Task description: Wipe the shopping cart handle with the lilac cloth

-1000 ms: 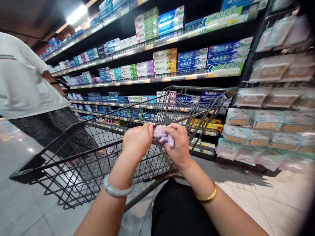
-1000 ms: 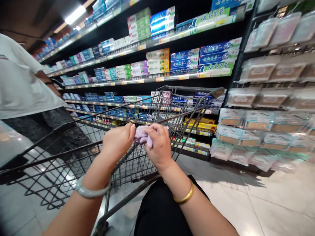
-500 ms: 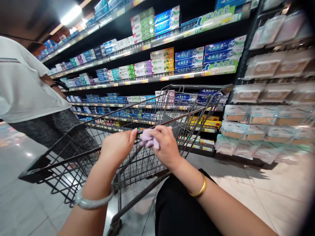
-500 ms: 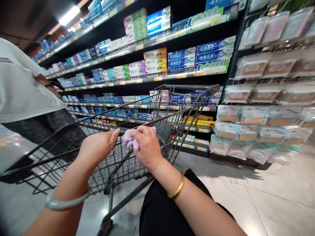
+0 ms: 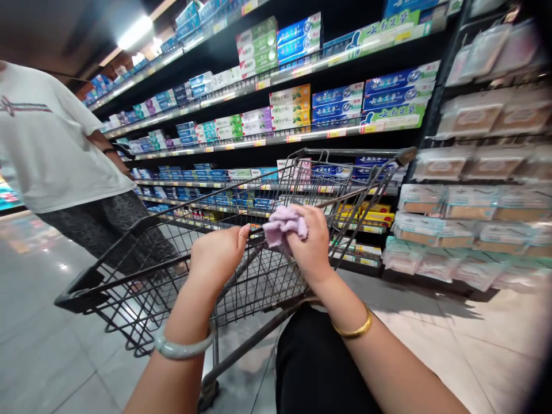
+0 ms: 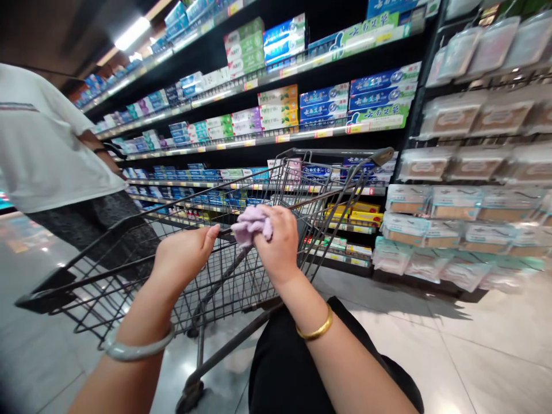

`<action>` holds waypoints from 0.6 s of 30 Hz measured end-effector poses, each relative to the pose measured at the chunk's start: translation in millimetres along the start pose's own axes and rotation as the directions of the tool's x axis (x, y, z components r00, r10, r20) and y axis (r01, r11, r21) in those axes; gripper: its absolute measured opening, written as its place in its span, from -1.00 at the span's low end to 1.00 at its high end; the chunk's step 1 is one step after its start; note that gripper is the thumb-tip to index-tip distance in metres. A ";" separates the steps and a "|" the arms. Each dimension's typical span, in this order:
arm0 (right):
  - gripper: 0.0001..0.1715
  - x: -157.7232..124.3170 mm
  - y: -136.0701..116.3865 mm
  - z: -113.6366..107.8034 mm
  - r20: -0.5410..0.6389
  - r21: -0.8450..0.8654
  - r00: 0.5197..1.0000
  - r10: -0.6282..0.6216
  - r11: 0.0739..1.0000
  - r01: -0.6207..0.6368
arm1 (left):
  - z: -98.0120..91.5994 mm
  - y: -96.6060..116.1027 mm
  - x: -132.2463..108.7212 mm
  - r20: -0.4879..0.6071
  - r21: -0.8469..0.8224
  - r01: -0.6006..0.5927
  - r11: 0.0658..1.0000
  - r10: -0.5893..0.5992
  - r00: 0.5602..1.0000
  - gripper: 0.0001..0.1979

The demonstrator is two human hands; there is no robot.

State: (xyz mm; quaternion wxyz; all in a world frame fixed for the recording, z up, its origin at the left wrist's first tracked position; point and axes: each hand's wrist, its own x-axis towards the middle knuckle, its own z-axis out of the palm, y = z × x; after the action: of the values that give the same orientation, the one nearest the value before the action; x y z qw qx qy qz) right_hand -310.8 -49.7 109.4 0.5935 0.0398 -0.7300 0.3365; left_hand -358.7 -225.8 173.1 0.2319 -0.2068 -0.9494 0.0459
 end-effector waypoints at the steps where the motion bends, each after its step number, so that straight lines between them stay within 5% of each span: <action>1: -0.48 0.9 -1.7 0.8 -0.030 -0.001 0.999 0.026 1.000 -0.026 | -0.7 1.0 -0.4 0.002 0.000 0.000 1.000 0.000 1.000 -0.25; 6: -0.45 4.2 -7.7 -2.5 0.235 0.065 0.960 -0.154 0.988 0.142 | -6.7 9.8 -6.0 0.005 0.003 -0.014 1.000 0.014 1.000 -0.32; 11: -0.50 -0.3 -2.6 -12.4 -0.034 0.053 0.999 0.021 0.998 -0.020 | -10.0 19.8 -13.1 -0.003 -0.022 0.016 1.000 -0.016 1.000 -0.27; 15: -0.45 -18.5 -3.6 -16.6 0.169 0.034 0.979 -0.115 0.993 0.111 | -10.9 26.2 -18.6 -0.013 -0.018 0.016 1.000 -0.017 1.000 -0.30; 18: -0.45 -25.2 2.6 -25.4 0.113 0.054 0.990 -0.089 0.995 0.083 | -13.4 31.2 -23.6 -0.010 -0.017 0.024 1.000 -0.024 1.000 -0.28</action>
State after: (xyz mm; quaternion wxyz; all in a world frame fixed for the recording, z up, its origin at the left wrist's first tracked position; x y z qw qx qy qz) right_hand -283.2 -42.6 87.4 0.5630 0.1052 -0.7523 0.3255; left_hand -321.9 -207.3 169.4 0.2356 -0.1974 -0.9510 0.0341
